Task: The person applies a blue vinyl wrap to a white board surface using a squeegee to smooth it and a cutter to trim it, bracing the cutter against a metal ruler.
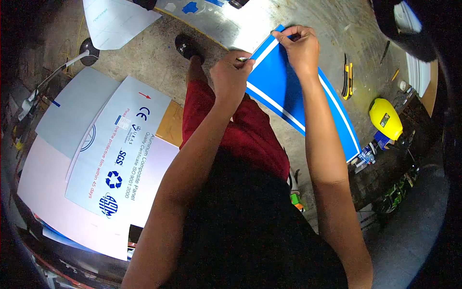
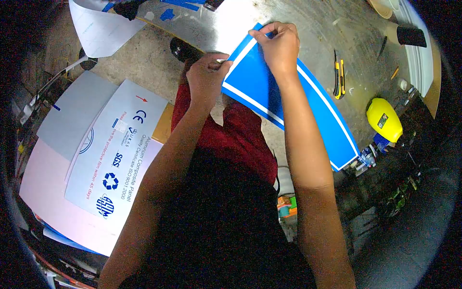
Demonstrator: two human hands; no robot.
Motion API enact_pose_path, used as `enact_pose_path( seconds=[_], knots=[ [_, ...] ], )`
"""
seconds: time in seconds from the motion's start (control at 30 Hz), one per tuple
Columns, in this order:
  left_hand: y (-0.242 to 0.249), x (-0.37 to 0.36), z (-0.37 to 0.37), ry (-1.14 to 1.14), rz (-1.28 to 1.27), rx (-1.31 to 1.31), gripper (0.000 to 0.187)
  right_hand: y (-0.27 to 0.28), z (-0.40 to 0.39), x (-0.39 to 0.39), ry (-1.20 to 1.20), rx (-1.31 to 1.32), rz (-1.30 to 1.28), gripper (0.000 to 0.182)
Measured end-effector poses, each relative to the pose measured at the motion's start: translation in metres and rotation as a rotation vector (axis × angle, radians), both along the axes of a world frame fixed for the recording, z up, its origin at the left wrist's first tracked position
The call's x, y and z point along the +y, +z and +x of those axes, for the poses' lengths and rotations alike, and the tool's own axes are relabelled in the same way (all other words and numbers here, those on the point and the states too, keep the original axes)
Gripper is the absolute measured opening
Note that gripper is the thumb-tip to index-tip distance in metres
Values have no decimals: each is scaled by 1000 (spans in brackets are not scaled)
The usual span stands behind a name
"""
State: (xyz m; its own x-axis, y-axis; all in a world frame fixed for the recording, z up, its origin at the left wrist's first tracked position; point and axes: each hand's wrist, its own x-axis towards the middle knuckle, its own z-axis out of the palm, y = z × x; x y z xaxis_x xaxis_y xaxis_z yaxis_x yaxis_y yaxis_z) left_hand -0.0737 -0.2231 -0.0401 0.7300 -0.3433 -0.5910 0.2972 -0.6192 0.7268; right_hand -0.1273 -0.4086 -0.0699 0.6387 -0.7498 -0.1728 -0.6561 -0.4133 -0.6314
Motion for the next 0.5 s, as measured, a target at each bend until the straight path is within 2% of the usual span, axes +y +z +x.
enact_pose_path(
  seconds=[0.23,0.3,0.5],
  knots=[
    [0,0,-1,17,-6,-8,20,16,5,8,-82,11,178,30],
    [0,0,0,21,-8,-7,20,8,2,8,1,-31,41,29],
    [-3,0,-2,38,-33,-14,20,5,-2,10,68,-48,-45,29]
  ],
)
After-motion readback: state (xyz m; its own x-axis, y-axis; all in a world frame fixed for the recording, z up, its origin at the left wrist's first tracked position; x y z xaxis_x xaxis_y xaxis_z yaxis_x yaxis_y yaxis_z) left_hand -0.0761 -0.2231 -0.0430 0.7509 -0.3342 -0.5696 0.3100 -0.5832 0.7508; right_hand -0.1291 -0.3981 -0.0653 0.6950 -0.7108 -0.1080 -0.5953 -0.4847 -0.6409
